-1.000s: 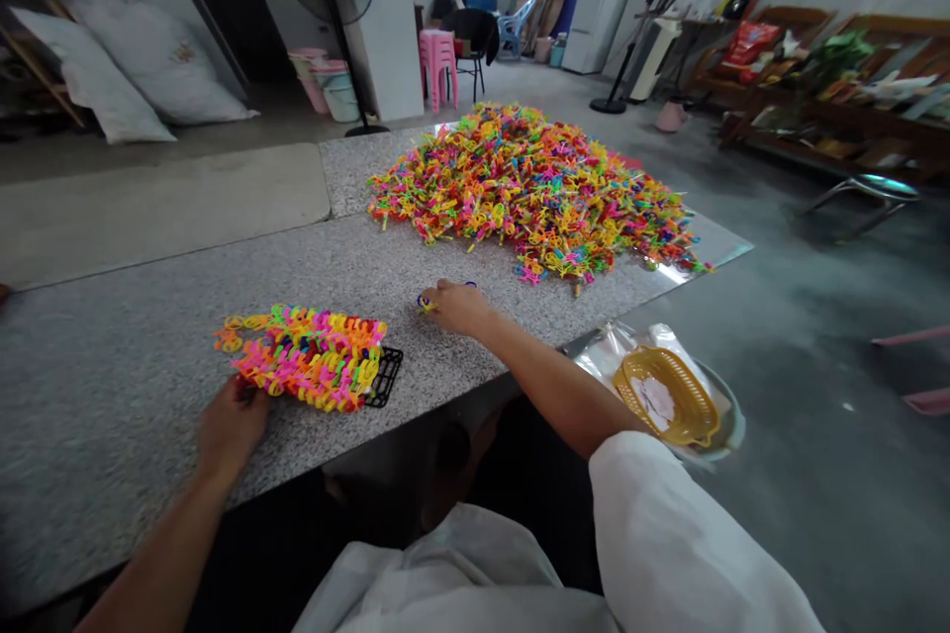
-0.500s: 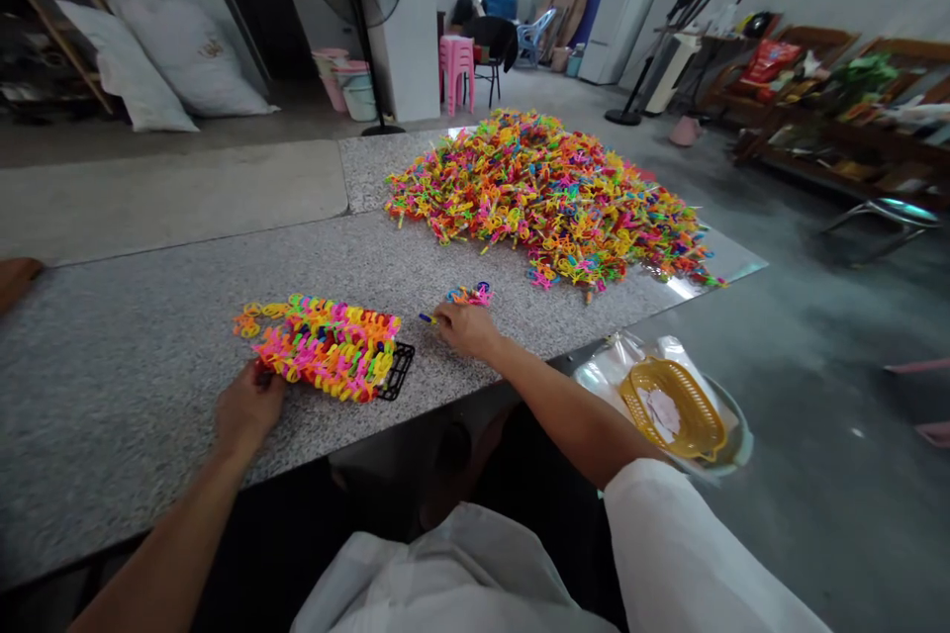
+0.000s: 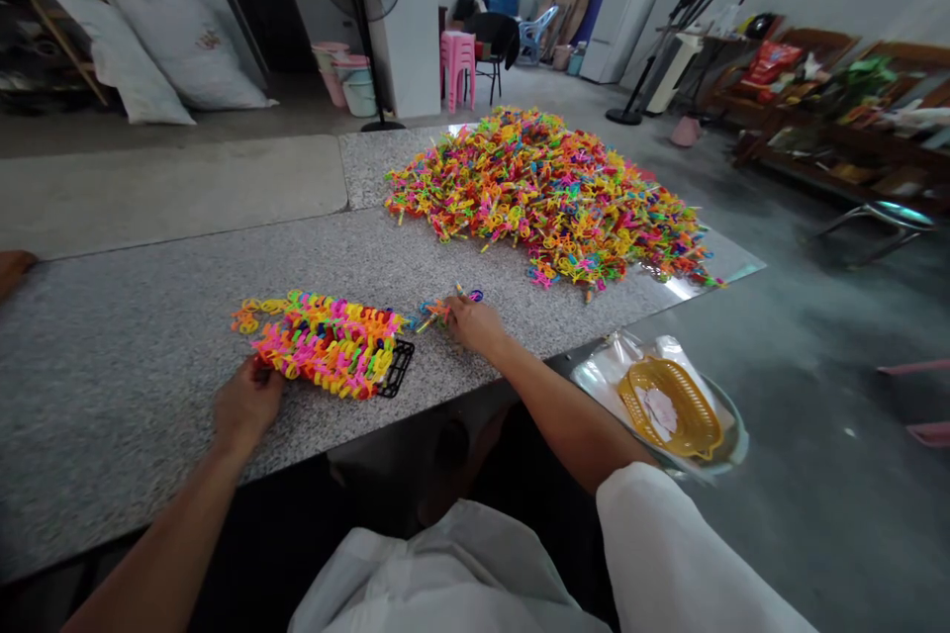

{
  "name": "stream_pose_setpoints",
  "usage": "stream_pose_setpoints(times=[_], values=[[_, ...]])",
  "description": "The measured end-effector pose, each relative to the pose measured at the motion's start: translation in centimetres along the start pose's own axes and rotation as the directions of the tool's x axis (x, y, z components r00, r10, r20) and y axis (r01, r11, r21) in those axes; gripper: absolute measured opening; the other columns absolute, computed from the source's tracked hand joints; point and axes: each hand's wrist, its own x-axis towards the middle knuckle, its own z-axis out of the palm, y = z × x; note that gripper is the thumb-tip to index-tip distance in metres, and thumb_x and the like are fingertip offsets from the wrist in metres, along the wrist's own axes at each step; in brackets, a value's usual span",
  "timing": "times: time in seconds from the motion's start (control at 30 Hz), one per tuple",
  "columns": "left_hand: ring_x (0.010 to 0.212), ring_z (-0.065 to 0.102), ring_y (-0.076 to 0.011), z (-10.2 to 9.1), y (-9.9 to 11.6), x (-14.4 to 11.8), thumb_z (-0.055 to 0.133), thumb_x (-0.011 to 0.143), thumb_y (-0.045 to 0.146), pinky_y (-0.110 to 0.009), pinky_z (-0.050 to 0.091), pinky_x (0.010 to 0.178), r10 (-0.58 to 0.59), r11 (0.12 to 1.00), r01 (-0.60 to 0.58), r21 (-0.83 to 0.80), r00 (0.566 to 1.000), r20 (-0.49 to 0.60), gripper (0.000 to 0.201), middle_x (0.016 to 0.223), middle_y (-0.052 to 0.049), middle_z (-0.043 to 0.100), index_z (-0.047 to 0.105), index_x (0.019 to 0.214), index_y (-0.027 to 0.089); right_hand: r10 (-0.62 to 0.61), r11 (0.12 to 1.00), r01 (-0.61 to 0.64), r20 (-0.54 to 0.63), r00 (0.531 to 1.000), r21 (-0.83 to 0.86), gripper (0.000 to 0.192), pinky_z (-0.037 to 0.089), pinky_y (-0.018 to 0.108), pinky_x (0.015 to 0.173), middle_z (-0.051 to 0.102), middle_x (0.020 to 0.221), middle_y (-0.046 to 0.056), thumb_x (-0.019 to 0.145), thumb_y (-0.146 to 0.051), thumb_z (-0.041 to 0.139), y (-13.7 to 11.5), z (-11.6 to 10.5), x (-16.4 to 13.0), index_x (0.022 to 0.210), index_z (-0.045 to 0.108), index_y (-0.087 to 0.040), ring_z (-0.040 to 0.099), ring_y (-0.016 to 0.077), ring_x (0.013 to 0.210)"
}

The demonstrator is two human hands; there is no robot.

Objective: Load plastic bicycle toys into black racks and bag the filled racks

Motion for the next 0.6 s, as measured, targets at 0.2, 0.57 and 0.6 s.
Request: stream_pose_setpoints(times=[0.2, 0.57, 0.6], values=[[0.100, 0.078, -0.0331, -0.1, 0.1, 0.0, 0.059, 0.094, 0.039, -0.037, 0.057, 0.081, -0.009, 1.000, 0.009, 0.016, 1.000, 0.009, 0.038, 0.106, -0.013, 0.083, 0.076, 0.121, 0.020, 0.084, 0.993, -0.085, -0.024, 0.996, -0.083, 0.041, 0.055, 0.032, 0.101, 0.066, 0.152, 0.020, 0.112, -0.020, 0.042, 0.3, -1.1, 0.3, 0.146, 0.065, -0.015, 0.071, 0.0270, 0.126], [0.095, 0.078, -0.0305, -0.6, 0.6, -0.1, 0.059, 0.094, 0.038, -0.035, 0.055, 0.079, -0.034, 0.999, 0.034, -0.005, 0.998, 0.044, 0.033, 0.102, -0.010, 0.083, 0.076, 0.117, 0.021, 0.218, 0.975, -0.218, -0.007, 0.976, -0.034, 0.053, 0.060, 0.035, 0.089, 0.081, 0.118, 0.022, 0.113, -0.058, 0.050, -5.5, 0.0, -0.2, 0.130, 0.071, -0.012, 0.079, 0.0323, 0.111], [0.093, 0.078, -0.0301, -0.7, 0.7, -0.2, 0.060, 0.094, 0.038, -0.035, 0.055, 0.078, -0.038, 0.999, 0.038, -0.007, 0.998, 0.050, 0.033, 0.100, -0.009, 0.083, 0.076, 0.116, 0.021, 0.216, 0.976, -0.216, 0.005, 0.976, -0.040, 0.049, 0.060, 0.036, 0.089, 0.080, 0.118, 0.022, 0.113, -0.053, 0.052, -5.3, 0.1, -0.3, 0.128, 0.072, -0.012, 0.079, 0.0329, 0.112]])
